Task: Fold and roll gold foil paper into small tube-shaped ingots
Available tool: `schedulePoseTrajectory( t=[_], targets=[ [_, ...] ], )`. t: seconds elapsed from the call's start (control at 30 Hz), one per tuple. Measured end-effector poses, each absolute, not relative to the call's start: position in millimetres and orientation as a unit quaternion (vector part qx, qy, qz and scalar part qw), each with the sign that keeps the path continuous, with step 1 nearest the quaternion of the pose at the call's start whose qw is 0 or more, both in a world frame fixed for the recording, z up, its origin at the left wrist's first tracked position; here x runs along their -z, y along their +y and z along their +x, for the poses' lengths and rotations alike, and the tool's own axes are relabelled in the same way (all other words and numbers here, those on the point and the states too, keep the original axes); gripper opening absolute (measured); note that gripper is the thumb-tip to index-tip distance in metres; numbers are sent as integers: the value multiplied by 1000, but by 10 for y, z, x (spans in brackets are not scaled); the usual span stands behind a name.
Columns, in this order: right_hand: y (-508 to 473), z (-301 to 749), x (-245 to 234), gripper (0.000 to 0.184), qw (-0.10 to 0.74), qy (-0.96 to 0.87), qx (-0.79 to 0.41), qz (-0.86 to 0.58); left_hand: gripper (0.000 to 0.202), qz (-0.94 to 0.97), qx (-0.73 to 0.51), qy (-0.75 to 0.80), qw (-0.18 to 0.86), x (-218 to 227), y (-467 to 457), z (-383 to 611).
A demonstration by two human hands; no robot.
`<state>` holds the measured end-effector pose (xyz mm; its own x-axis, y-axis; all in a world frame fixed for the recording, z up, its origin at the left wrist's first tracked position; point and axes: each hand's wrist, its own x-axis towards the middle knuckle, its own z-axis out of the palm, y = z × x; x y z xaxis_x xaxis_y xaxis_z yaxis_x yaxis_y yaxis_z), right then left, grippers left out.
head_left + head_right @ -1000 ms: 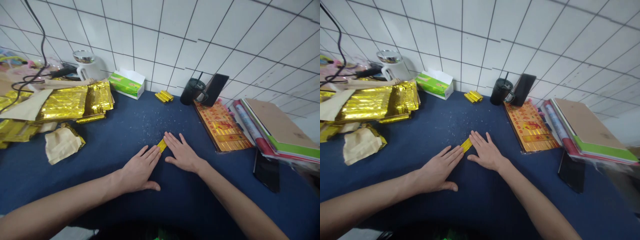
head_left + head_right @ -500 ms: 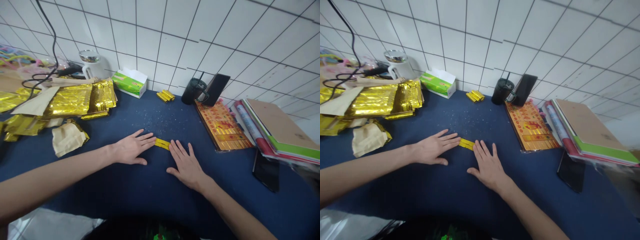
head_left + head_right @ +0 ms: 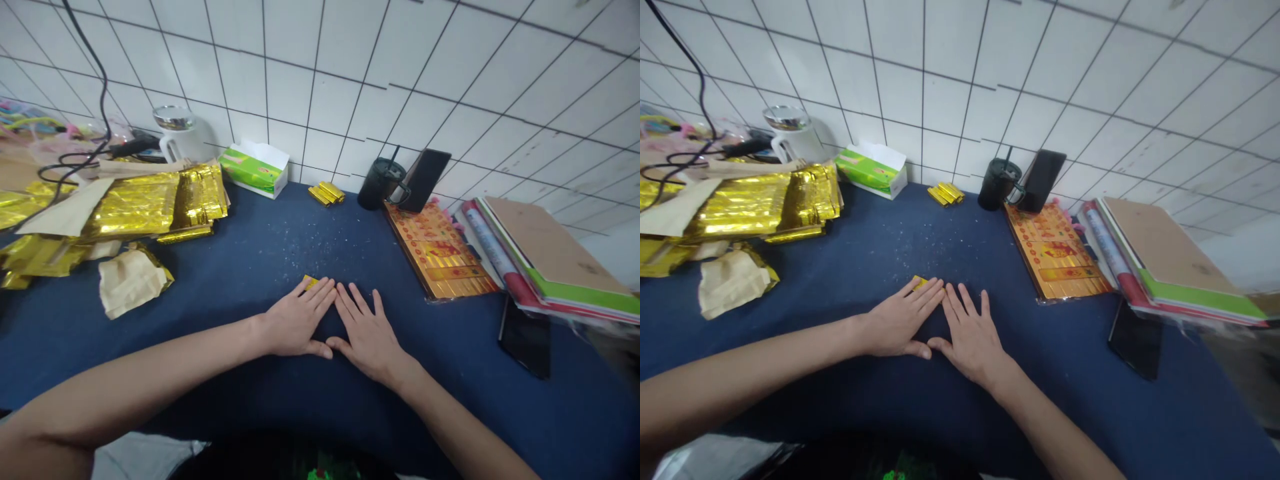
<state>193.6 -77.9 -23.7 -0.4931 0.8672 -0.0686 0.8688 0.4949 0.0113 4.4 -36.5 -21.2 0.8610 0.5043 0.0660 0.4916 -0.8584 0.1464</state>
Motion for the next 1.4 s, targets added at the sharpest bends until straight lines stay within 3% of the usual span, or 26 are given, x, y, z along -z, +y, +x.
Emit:
schedulePoseTrajectory(
  t=[0.2, 0.53, 0.87, 1.17, 1.27, 1.4],
  targets=[
    [-573, 1910, 153, 70, 24, 883, 14, 469, 93, 946, -32, 320, 37, 240, -337, -262],
    [-40, 1983, 175, 60, 33, 901, 15, 432, 100, 940, -31, 318, 122, 175, -625, -359],
    [-524, 1549, -17, 84, 7, 934, 114, 338, 104, 935, -68, 320, 138, 224, -656, -264],
    [-254, 1806, 130, 61, 14, 922, 74, 380, 96, 937, -59, 319, 127, 223, -646, -323],
    [-323, 1832, 154, 54, -6, 913, 48, 404, 83, 938, -67, 319, 118, 218, -587, -344],
    [-452, 1870, 188, 39, -52, 899, 24, 435, 41, 938, -103, 308, 120, 221, -424, -370]
  ],
)
